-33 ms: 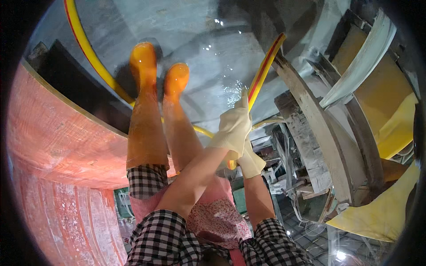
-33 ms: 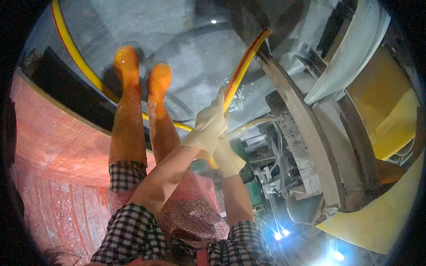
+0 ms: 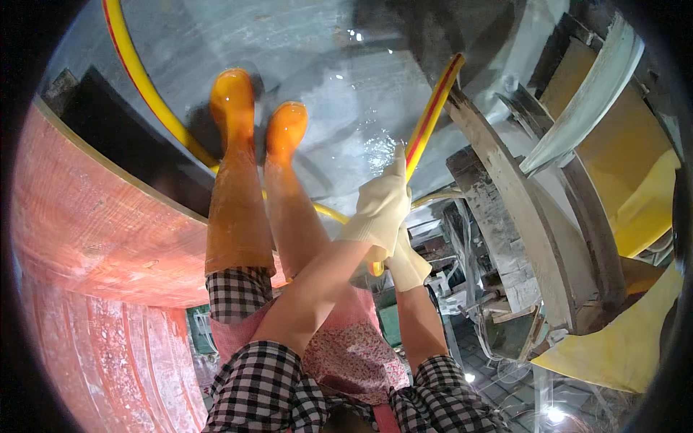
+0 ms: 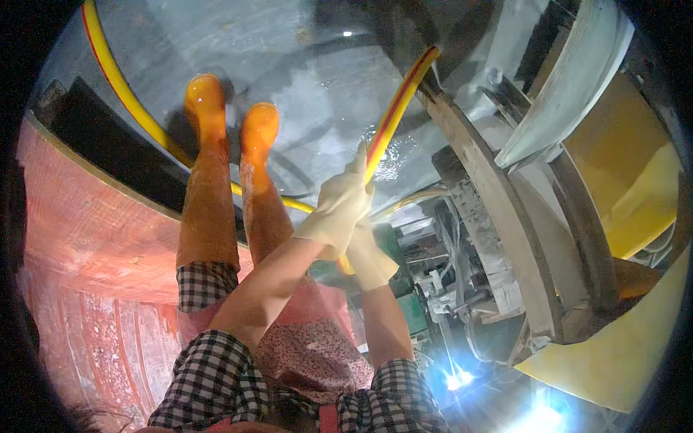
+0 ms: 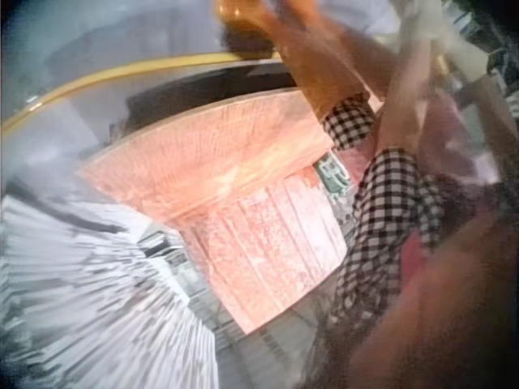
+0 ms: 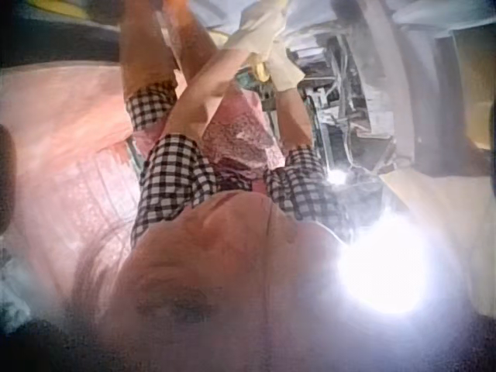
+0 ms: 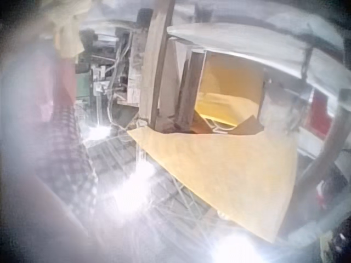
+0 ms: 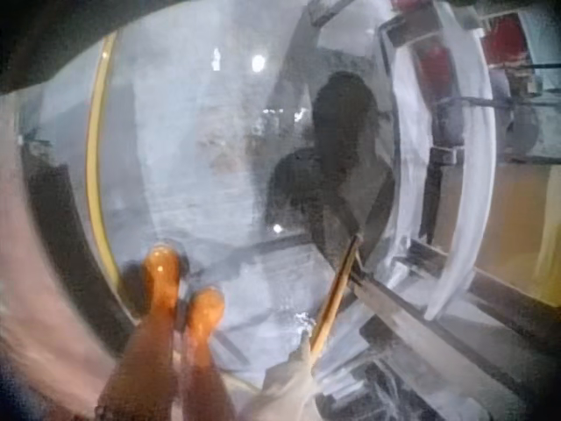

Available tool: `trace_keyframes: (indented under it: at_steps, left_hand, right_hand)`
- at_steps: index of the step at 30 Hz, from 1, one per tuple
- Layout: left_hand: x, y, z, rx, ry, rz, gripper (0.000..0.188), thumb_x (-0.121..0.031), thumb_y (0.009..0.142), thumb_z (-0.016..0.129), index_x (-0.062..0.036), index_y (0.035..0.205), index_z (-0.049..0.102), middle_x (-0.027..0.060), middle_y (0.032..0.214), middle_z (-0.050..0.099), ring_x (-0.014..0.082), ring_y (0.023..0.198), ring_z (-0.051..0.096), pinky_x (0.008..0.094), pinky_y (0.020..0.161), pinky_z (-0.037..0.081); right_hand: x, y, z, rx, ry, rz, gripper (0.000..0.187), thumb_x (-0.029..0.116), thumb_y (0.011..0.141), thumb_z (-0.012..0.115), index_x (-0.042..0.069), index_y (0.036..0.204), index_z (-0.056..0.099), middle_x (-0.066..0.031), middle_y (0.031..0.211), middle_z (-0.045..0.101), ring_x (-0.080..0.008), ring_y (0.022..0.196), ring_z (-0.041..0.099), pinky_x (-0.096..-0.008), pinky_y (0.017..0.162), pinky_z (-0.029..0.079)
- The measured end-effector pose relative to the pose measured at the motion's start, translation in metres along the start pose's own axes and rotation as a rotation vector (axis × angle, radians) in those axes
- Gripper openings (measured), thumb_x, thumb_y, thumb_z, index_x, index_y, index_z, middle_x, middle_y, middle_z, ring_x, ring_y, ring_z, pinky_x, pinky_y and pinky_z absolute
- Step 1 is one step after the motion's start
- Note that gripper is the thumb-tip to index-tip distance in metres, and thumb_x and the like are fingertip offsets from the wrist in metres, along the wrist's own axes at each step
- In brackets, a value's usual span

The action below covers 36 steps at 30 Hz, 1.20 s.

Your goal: The person uses a yellow hose to spray water across a wet industrial floor, moving around equipment and stacks of tiles. The person directs the spray toward various areas, including under a red stool and near stacked materials, then walks through the space while continuing to spray.

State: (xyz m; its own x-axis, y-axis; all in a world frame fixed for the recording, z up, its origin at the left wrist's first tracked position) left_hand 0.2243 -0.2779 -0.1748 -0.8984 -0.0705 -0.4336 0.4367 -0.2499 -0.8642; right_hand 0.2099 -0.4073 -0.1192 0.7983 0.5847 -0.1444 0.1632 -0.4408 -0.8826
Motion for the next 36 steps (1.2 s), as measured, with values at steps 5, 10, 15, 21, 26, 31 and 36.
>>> trace_keyframes:
  at_steps: [5,10,15,21,26,31,36]
  left_hand:
    - [-0.023,-0.003,-0.02,0.036,0.112,0.15,0.075,-0.013,0.09,0.051,-0.0111,0.154,0.013,0.0197,0.115,0.062,0.0357,0.085,0.067,0.0448,0.076,0.055]
    - [-0.064,0.002,-0.043,0.07,0.099,0.29,0.066,-0.013,0.089,0.053,-0.0129,0.15,0.028,0.0206,0.082,0.065,0.0352,0.072,0.066,0.0455,0.063,0.053]
    - [-0.092,-0.002,-0.058,-0.231,-0.05,0.406,0.066,-0.011,0.087,0.056,-0.0074,0.147,0.03,0.0211,0.096,0.066,0.0376,0.074,0.067,0.0474,0.064,0.052]
    - [-0.111,0.01,-0.081,-0.341,-0.227,0.515,0.068,-0.011,0.086,0.057,-0.009,0.148,0.029,0.025,0.102,0.064,0.0399,0.074,0.067,0.0504,0.064,0.052]
    - [-0.118,0.01,-0.096,-0.278,-0.265,0.589,0.07,-0.011,0.086,0.058,-0.0102,0.149,0.028,0.0273,0.093,0.064,0.0406,0.076,0.066,0.0499,0.066,0.052]
    - [-0.123,0.006,-0.1,-0.216,-0.265,0.637,0.071,-0.013,0.086,0.06,-0.0109,0.149,0.027,0.0267,0.098,0.064,0.0414,0.078,0.065,0.0513,0.068,0.051]
    - [-0.124,0.002,-0.099,-0.356,-0.342,0.657,0.069,-0.014,0.086,0.059,-0.013,0.147,0.028,0.0247,0.096,0.065,0.0434,0.079,0.064,0.0519,0.068,0.05]
  right_hand:
    - [0.002,0.003,0.003,-0.031,0.023,-0.051,0.051,0.023,0.083,0.064,-0.002,0.124,0.048,-0.0113,0.086,0.059,-0.0201,0.073,0.057,-0.0317,0.062,0.047]
    - [0.041,0.006,-0.002,-0.085,0.046,-0.159,0.053,0.023,0.083,0.065,-0.002,0.126,0.048,-0.0119,0.089,0.059,-0.0206,0.076,0.058,-0.032,0.065,0.048]
    - [0.087,0.006,-0.015,-0.13,0.074,-0.269,0.054,0.023,0.082,0.065,-0.002,0.127,0.047,-0.0125,0.092,0.059,-0.0211,0.079,0.058,-0.0323,0.067,0.048]
    - [0.122,0.007,-0.021,-0.154,0.067,-0.353,0.057,0.024,0.082,0.066,-0.002,0.129,0.047,-0.0133,0.096,0.06,-0.0217,0.083,0.059,-0.0326,0.07,0.049]
    - [0.136,0.009,-0.02,-0.148,0.046,-0.405,0.058,0.024,0.081,0.067,-0.002,0.13,0.046,-0.0139,0.099,0.061,-0.0222,0.086,0.06,-0.0329,0.073,0.049]
    - [0.146,0.008,-0.021,-0.14,0.042,-0.448,0.06,0.024,0.081,0.067,-0.001,0.131,0.046,-0.0145,0.101,0.061,-0.0227,0.09,0.06,-0.0331,0.075,0.049]
    - [0.152,0.005,-0.02,-0.109,0.038,-0.487,0.062,0.024,0.08,0.068,-0.001,0.133,0.045,-0.0151,0.104,0.061,-0.0232,0.093,0.061,-0.0334,0.077,0.05]
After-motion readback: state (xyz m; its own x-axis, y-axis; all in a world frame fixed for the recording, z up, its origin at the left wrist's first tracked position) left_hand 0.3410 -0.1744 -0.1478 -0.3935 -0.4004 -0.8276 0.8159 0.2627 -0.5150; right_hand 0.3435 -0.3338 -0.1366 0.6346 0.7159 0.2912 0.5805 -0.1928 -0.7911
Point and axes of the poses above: each hand's wrist, its own y-axis towards the middle knuckle, its own z-axis out of the palm, x = y × z, the point moved 1 cm from there along y, towards the middle knuckle
